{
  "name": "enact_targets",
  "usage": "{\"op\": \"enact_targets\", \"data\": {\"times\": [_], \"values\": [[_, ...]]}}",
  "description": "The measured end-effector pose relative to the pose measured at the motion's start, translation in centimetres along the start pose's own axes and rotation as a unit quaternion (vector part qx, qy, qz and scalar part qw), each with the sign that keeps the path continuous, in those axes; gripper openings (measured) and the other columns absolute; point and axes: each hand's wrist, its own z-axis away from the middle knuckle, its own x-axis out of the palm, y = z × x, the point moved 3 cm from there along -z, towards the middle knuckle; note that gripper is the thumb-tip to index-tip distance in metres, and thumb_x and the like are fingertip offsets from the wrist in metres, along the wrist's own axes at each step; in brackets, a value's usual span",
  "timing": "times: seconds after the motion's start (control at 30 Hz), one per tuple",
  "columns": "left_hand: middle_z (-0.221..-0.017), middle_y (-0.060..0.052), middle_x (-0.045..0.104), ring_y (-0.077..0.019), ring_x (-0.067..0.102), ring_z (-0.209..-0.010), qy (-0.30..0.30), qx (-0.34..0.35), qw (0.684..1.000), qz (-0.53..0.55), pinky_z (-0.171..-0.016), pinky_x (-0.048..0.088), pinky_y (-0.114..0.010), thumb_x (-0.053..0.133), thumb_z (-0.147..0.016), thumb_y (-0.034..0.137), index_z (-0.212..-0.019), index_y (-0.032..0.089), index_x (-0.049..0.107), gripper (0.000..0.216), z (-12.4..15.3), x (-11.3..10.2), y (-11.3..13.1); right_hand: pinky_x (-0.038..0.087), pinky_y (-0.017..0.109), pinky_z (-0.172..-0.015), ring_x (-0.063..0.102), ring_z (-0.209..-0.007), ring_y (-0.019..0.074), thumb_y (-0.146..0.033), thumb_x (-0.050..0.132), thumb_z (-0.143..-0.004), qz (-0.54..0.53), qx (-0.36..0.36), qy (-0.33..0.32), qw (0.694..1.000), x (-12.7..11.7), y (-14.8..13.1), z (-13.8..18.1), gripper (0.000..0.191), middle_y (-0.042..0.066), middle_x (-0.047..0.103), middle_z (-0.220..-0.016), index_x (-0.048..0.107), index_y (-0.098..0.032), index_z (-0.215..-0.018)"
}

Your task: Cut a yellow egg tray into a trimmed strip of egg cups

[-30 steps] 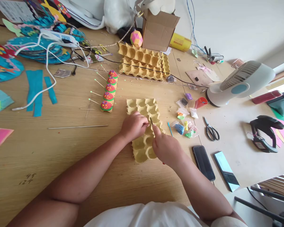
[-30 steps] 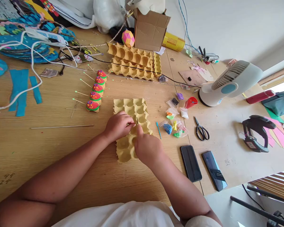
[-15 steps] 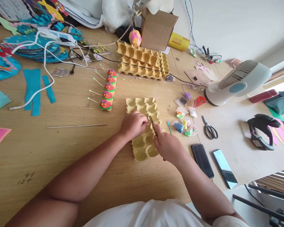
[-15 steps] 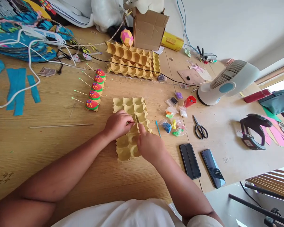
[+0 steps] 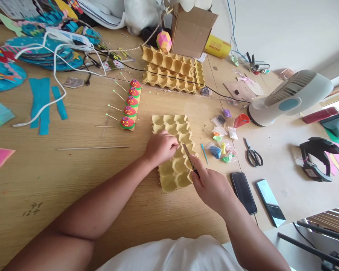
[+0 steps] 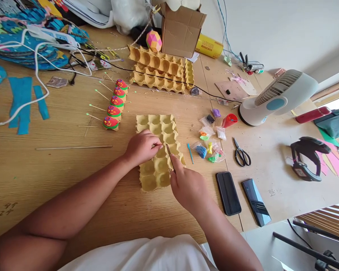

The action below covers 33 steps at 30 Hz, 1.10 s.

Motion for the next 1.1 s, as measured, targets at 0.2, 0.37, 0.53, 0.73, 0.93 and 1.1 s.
{"op": "enact_targets", "data": {"times": [0.2,0.37,0.53,0.73,0.93,1.1], "values": [[-0.071,-0.003,0.071,-0.0231,0.058,-0.083,0.005,-0.005,1.0,0.002,-0.062,0.037,-0.034,0.067,-0.086,0.027,-0.067,0.023,0.069,0.02,0.0,-0.1,0.1,0.033,0.028,-0.057,0.075,-0.081,0.0228,-0.029,0.037,-0.105,0.011,-0.004,0.0,1.0,0.2,-0.1,0.0,0.053,0.004,0.08,-0.092,0.035,-0.021,-0.158],[-0.07,-0.003,0.07,-0.0229,0.058,-0.082,0.007,-0.002,1.0,0.0,-0.062,0.035,-0.034,0.066,-0.086,0.026,-0.066,0.023,0.069,0.02,0.0,-0.1,0.2,0.035,0.027,-0.057,0.075,-0.081,0.0219,-0.027,0.038,-0.105,0.022,-0.003,-0.003,1.0,0.3,-0.1,0.0,0.054,0.004,0.08,-0.093,0.034,-0.021,-0.158],[-0.068,-0.003,0.069,-0.0232,0.058,-0.082,0.006,0.0,1.0,-0.004,-0.061,0.035,-0.034,0.066,-0.086,0.026,-0.067,0.023,0.069,0.02,0.0,-0.2,0.2,0.038,0.028,-0.057,0.075,-0.08,0.0222,-0.029,0.036,-0.105,0.041,-0.005,0.005,0.999,0.7,-0.1,0.0,0.055,0.005,0.08,-0.092,0.033,-0.02,-0.159],[-0.07,-0.003,0.071,-0.0234,0.059,-0.083,0.001,-0.004,1.0,-0.002,-0.062,0.035,-0.034,0.066,-0.087,0.027,-0.068,0.023,0.07,0.02,0.0,-0.1,0.1,0.041,0.03,-0.058,0.075,-0.076,0.0234,-0.028,0.033,-0.104,0.081,-0.008,-0.002,0.997,0.8,-1.0,-0.3,0.056,0.007,0.078,-0.085,0.032,-0.016,-0.159],[-0.073,-0.004,0.072,-0.0242,0.059,-0.086,0.002,-0.006,1.0,-0.003,-0.064,0.037,-0.034,0.067,-0.087,0.028,-0.07,0.023,0.07,0.019,0.0,-0.1,0.0,0.042,0.031,-0.058,0.075,-0.076,0.0249,-0.027,0.032,-0.104,0.084,-0.011,-0.017,0.996,0.2,-1.4,-0.5,0.056,0.007,0.078,-0.082,0.034,-0.013,-0.159],[-0.071,-0.003,0.071,-0.0241,0.059,-0.085,0.001,-0.004,1.0,-0.01,-0.063,0.036,-0.034,0.065,-0.088,0.027,-0.07,0.023,0.071,0.019,0.0,-0.2,0.1,0.041,0.03,-0.058,0.075,-0.076,0.024,-0.026,0.033,-0.104,0.068,-0.018,-0.002,0.998,0.8,-1.0,-0.5,0.057,0.007,0.078,-0.086,0.032,-0.015,-0.159]]}}
